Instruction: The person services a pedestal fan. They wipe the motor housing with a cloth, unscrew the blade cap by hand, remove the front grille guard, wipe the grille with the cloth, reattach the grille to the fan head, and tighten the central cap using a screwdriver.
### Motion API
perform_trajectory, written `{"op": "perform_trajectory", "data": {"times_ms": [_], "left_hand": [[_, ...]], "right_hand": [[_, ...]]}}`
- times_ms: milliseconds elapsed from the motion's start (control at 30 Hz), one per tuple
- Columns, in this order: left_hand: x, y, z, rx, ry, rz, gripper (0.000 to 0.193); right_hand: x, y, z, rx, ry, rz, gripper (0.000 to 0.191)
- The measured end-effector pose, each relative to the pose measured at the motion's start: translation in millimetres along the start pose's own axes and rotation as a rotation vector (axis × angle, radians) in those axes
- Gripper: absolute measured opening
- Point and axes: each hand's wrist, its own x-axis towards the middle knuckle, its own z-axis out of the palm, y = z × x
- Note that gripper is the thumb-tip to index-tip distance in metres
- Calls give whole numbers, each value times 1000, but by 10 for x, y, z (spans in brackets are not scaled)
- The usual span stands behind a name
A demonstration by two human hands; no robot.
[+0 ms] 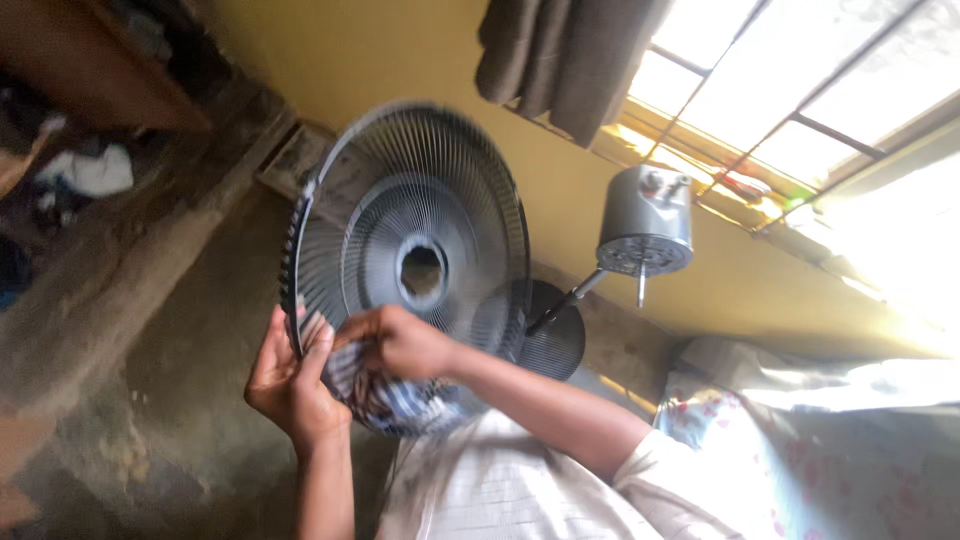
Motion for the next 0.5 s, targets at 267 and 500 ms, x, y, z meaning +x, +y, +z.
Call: {"op": "perform_trajectory", "data": {"times_ms": [267,500], "left_hand": [[107,-174,-317,35,32,-45,56],[127,-45,-597,246,8,167,57]], "right_hand": [[-757,-480,-1381,-349,589,186,41],[-1953,-1302,-2815,-816,1018,119,24]]}}
